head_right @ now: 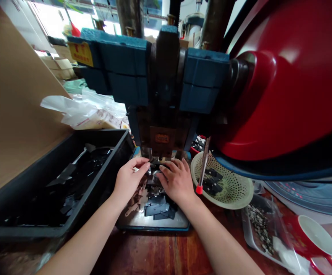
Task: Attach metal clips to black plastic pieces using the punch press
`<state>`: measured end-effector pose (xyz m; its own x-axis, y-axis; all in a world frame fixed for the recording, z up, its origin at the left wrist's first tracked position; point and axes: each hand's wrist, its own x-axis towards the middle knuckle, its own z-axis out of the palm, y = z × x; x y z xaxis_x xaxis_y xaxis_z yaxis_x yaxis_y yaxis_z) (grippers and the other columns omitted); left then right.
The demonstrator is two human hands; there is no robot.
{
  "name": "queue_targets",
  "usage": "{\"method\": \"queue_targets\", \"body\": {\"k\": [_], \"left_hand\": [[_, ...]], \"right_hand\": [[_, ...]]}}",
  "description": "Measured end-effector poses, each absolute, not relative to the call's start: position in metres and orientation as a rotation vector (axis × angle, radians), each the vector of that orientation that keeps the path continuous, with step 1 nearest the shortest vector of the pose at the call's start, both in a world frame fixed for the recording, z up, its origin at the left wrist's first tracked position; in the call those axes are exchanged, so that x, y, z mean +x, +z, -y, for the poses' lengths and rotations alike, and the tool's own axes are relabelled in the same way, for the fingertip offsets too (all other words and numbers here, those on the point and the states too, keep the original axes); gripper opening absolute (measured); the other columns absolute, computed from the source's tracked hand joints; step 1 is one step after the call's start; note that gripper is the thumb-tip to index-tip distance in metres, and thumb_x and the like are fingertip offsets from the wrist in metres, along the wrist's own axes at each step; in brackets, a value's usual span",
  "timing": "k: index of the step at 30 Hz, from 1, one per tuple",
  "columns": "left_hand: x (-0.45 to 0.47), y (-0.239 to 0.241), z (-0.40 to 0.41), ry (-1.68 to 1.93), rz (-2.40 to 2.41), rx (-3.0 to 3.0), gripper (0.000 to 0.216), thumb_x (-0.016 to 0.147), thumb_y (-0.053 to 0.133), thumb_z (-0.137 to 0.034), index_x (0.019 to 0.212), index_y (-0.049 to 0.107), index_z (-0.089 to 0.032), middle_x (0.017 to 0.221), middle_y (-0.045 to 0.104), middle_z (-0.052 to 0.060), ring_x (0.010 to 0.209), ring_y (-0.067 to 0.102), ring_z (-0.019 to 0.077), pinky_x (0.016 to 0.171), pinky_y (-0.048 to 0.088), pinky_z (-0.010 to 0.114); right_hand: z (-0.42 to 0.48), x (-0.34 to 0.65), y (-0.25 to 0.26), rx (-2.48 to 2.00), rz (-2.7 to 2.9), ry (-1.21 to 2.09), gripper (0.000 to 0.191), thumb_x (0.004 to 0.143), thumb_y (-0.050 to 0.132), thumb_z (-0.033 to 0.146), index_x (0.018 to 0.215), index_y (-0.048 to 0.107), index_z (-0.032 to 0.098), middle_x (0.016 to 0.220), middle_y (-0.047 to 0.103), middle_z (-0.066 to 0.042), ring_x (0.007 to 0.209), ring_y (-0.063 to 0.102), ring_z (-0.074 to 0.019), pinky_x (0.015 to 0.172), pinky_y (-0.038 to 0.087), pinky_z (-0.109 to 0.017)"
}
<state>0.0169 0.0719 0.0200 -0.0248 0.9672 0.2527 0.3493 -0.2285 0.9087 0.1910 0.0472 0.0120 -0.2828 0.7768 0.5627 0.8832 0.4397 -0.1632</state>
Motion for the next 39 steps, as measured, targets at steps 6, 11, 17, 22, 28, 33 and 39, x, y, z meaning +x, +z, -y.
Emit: {"method": "queue_targets", "body": {"k": [6,11,17,22,28,33,39], "left_hand": [[0.027,0.025,-0.071,1.212,-1.415,1.750,0.016,0.081,0.057,-0.031,0.087,0.067,-0.020,0.082,0.070,0.002,0.075,0.064,0.0182,0.071,0.049,0.030],[0.034,0.024,-0.074,1.129,-1.535,1.986,0.013,0.081,0.057,-0.028,0.085,0.068,-0.022,0.084,0.071,0.002,0.082,0.062,0.0205,0.077,0.046,0.033],[0.032,0.024,-0.078,1.080,-1.601,2.117,0.011,0.081,0.059,-0.026,0.083,0.069,-0.022,0.081,0.070,0.002,0.084,0.061,0.0219,0.081,0.044,0.036],[0.031,0.023,-0.080,1.076,-1.614,2.131,0.010,0.079,0.061,-0.026,0.083,0.068,-0.021,0.082,0.069,0.003,0.085,0.061,0.0223,0.082,0.043,0.036],[0.030,0.015,-0.084,1.110,-1.599,2.129,0.010,0.078,0.061,-0.026,0.083,0.068,-0.023,0.089,0.068,0.003,0.091,0.059,0.0230,0.087,0.043,0.039],[0.031,0.010,-0.089,1.096,-1.577,2.111,0.015,0.078,0.060,-0.024,0.090,0.068,-0.023,0.095,0.067,0.003,0.095,0.058,0.0238,0.088,0.043,0.041],[0.032,0.010,-0.090,1.099,-1.545,2.118,0.015,0.079,0.058,-0.021,0.089,0.068,-0.022,0.095,0.067,0.004,0.095,0.058,0.0231,0.089,0.043,0.040]], "right_hand": [[-0.045,0.201,-0.001,-1.333,2.028,-0.171,0.033,0.090,0.050,0.036,0.118,0.059,0.022,0.120,0.062,-0.007,0.117,0.049,-0.0251,0.103,0.034,-0.051],[-0.044,0.204,-0.005,-1.294,2.043,-0.110,0.033,0.092,0.046,0.035,0.120,0.058,0.023,0.121,0.061,-0.007,0.119,0.047,-0.0245,0.105,0.030,-0.052],[-0.046,0.204,-0.005,-1.271,2.061,-0.081,0.034,0.092,0.044,0.038,0.119,0.058,0.023,0.120,0.061,-0.007,0.119,0.046,-0.0244,0.105,0.029,-0.052],[-0.049,0.205,-0.004,-1.279,2.084,-0.086,0.034,0.092,0.044,0.039,0.119,0.059,0.024,0.119,0.062,-0.007,0.119,0.046,-0.0247,0.105,0.030,-0.052],[-0.046,0.206,0.001,-1.307,2.151,-0.197,0.033,0.091,0.047,0.039,0.118,0.060,0.024,0.118,0.063,-0.006,0.119,0.046,-0.0258,0.106,0.026,-0.054],[-0.045,0.198,0.009,-1.376,2.178,-0.290,0.031,0.090,0.051,0.041,0.114,0.062,0.026,0.118,0.063,-0.003,0.119,0.046,-0.0275,0.108,0.021,-0.055],[-0.042,0.192,0.013,-1.422,2.150,-0.297,0.029,0.089,0.052,0.041,0.112,0.063,0.027,0.117,0.064,-0.003,0.119,0.046,-0.0280,0.107,0.022,-0.056]]}}
